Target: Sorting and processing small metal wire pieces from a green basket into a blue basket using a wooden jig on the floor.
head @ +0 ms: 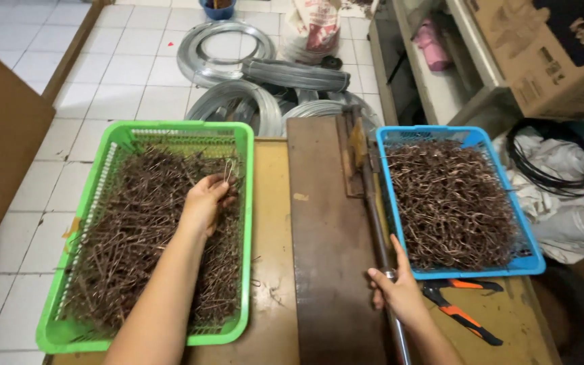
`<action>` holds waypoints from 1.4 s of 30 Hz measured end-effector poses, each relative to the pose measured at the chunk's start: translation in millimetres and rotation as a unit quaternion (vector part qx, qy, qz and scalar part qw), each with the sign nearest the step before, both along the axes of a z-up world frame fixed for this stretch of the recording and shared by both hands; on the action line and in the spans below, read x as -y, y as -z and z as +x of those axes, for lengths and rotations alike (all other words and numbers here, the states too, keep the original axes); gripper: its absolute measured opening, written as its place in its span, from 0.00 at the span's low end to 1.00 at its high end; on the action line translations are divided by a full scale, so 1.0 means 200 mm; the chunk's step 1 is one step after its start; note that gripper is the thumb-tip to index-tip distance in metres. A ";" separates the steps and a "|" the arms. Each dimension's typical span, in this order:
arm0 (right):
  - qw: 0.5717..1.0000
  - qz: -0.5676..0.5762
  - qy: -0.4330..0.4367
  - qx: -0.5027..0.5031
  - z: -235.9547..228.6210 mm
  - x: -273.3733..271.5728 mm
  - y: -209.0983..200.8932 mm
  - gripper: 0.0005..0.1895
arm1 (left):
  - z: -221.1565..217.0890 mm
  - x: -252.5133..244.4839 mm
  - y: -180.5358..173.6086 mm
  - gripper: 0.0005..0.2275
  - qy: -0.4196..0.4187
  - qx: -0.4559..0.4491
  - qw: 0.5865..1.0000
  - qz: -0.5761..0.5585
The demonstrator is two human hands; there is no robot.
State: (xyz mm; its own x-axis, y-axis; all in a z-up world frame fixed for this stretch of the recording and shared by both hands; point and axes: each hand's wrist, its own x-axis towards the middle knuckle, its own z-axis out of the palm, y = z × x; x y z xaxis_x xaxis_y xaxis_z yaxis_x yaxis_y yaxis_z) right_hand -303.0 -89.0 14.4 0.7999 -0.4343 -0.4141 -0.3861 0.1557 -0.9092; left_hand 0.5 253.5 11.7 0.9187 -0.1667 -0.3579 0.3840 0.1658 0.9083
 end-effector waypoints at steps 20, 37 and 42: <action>0.996 0.033 -0.070 -0.045 0.09 0.07 -0.77 0.42 | 0.14 1.24 0.11 0.12 0.202 0.173 0.930 0.253; 0.996 0.019 -0.077 -0.051 0.09 0.04 -0.83 0.41 | 0.07 1.25 0.00 0.12 0.250 0.303 0.875 0.284; 0.996 0.016 -0.069 -0.062 0.08 0.03 -0.81 0.43 | 0.19 1.41 0.33 0.16 0.217 0.226 0.947 0.073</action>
State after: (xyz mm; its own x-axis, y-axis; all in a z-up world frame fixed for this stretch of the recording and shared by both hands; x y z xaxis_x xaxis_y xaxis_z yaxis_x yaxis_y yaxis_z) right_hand -286.8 -95.5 176.2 0.7928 -0.3087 -0.5254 -0.5148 0.1222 -0.8486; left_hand 38.4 -28.0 -54.5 0.8394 -0.5435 0.0079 -0.0469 -0.0581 0.9972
